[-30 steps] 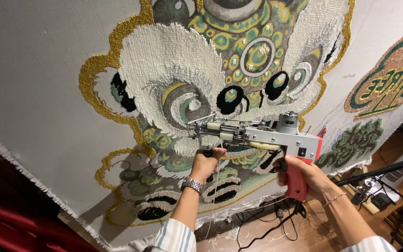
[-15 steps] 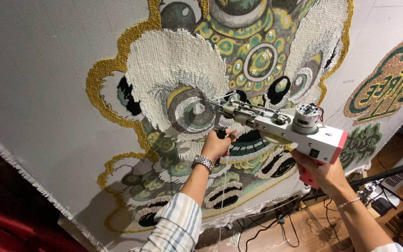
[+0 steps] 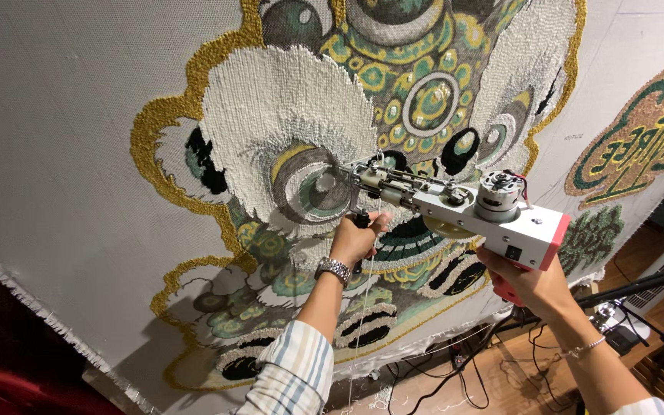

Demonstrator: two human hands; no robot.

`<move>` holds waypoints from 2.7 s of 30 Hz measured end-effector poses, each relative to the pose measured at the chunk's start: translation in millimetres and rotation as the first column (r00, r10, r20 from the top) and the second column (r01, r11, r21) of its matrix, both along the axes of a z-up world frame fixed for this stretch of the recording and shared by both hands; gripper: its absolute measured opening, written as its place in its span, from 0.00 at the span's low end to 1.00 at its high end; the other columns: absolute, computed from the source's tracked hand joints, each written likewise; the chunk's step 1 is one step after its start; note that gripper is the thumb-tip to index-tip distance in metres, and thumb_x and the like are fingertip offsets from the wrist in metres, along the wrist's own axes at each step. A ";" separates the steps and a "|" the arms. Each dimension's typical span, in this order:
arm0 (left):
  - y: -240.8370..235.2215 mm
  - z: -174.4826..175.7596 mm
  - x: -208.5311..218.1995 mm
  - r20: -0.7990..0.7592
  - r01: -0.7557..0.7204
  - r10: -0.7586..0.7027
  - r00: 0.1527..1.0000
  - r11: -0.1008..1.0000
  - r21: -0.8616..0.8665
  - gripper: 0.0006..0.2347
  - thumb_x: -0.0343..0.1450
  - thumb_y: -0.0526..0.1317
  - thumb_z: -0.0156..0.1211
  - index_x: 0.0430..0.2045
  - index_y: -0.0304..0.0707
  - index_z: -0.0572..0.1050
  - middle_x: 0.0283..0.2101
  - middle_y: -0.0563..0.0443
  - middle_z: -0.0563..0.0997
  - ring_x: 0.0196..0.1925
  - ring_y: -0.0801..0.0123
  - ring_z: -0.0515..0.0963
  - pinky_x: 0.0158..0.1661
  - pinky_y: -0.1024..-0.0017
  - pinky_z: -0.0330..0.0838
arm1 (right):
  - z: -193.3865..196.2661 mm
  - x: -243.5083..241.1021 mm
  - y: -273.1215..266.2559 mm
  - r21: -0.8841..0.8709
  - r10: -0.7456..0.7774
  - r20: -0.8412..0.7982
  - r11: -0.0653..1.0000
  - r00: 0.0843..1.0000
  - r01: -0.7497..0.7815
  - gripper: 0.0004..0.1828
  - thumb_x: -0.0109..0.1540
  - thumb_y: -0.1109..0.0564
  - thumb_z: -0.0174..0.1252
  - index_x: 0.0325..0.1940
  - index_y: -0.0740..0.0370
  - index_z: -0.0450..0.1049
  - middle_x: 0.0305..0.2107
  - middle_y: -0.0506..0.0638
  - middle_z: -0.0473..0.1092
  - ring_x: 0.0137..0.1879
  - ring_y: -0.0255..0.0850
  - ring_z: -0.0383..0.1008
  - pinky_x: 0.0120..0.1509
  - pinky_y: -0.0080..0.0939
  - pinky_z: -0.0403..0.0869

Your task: The person uses a handheld tufting gun to apply white yarn to a large canvas featuring a cartoon character design. They guide the tool along the contours of the character's eye and facial features, filling in the pattern with loops of yarn.

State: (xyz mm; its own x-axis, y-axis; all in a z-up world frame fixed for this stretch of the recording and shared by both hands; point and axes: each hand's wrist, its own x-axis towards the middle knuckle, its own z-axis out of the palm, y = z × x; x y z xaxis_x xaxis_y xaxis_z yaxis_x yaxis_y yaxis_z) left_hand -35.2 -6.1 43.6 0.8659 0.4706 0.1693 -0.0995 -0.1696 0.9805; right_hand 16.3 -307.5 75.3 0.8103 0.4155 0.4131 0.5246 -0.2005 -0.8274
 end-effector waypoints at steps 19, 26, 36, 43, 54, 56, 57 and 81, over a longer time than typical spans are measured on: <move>-9.6 1.5 1.3 -0.096 -0.026 0.029 0.995 0.999 0.034 0.17 0.67 0.53 0.68 0.24 0.36 0.80 0.17 0.59 0.79 0.13 0.76 0.72 0.17 0.74 0.68 | -30.9 20.0 -11.1 0.186 0.088 -0.128 0.980 0.988 -0.063 0.09 0.57 0.56 0.65 0.34 0.66 0.76 0.18 0.50 0.70 0.21 0.39 0.69 0.24 0.40 0.69; -16.2 -3.8 1.8 -0.068 -0.014 0.017 0.998 0.999 0.048 0.20 0.68 0.54 0.67 0.17 0.35 0.77 0.14 0.55 0.75 0.12 0.74 0.73 0.17 0.73 0.67 | -33.2 14.0 -18.4 0.207 0.086 -0.095 0.976 0.992 -0.064 0.09 0.57 0.58 0.65 0.37 0.66 0.77 0.18 0.51 0.70 0.21 0.39 0.69 0.25 0.40 0.68; -9.0 -7.9 4.5 -0.050 -0.038 0.043 0.998 0.995 0.094 0.21 0.68 0.54 0.69 0.16 0.34 0.76 0.13 0.55 0.74 0.12 0.73 0.73 0.18 0.71 0.68 | -30.6 8.9 -13.5 0.138 0.042 -0.057 0.990 0.998 -0.034 0.11 0.59 0.54 0.66 0.30 0.65 0.75 0.18 0.50 0.69 0.22 0.37 0.68 0.26 0.39 0.67; -3.7 -8.9 8.7 -0.015 -0.023 0.023 1.000 1.000 0.008 0.17 0.67 0.52 0.68 0.16 0.38 0.76 0.13 0.56 0.73 0.12 0.74 0.72 0.17 0.71 0.66 | -29.1 11.7 -7.3 0.092 0.019 0.000 0.996 1.000 -0.019 0.13 0.59 0.53 0.66 0.27 0.64 0.73 0.18 0.48 0.70 0.23 0.36 0.68 0.27 0.38 0.67; 0.9 -14.3 14.8 -0.041 -0.019 0.019 0.999 1.000 0.007 0.17 0.68 0.52 0.68 0.19 0.37 0.77 0.13 0.54 0.73 0.12 0.74 0.72 0.18 0.71 0.65 | -28.1 7.3 -4.3 0.028 -0.045 -0.021 0.999 0.999 0.046 0.15 0.59 0.51 0.66 0.27 0.65 0.75 0.17 0.50 0.71 0.22 0.38 0.70 0.26 0.39 0.68; 1.2 -13.2 15.8 -0.069 -0.024 0.024 0.997 1.000 -0.002 0.16 0.68 0.52 0.69 0.21 0.37 0.78 0.13 0.55 0.73 0.12 0.74 0.73 0.18 0.71 0.66 | -28.3 8.3 -4.2 0.037 -0.029 -0.021 0.999 0.999 0.030 0.15 0.59 0.51 0.66 0.27 0.65 0.75 0.17 0.49 0.71 0.22 0.38 0.70 0.26 0.39 0.68; 1.2 -12.3 16.1 -0.069 -0.025 0.025 0.997 1.000 -0.004 0.16 0.68 0.52 0.69 0.22 0.37 0.78 0.13 0.55 0.74 0.12 0.74 0.73 0.18 0.71 0.66 | -28.3 9.4 -3.6 0.036 -0.028 -0.013 0.999 1.000 0.028 0.15 0.59 0.50 0.66 0.27 0.64 0.75 0.17 0.49 0.71 0.22 0.37 0.70 0.26 0.39 0.68; 1.3 -10.7 18.7 -0.093 -0.001 0.001 0.996 1.000 -0.002 0.16 0.68 0.52 0.68 0.29 0.36 0.82 0.14 0.54 0.76 0.13 0.73 0.74 0.18 0.72 0.68 | -24.6 5.8 -4.4 -0.016 -0.050 0.060 0.999 0.997 0.051 0.14 0.59 0.50 0.65 0.30 0.63 0.75 0.16 0.48 0.71 0.20 0.35 0.70 0.25 0.37 0.68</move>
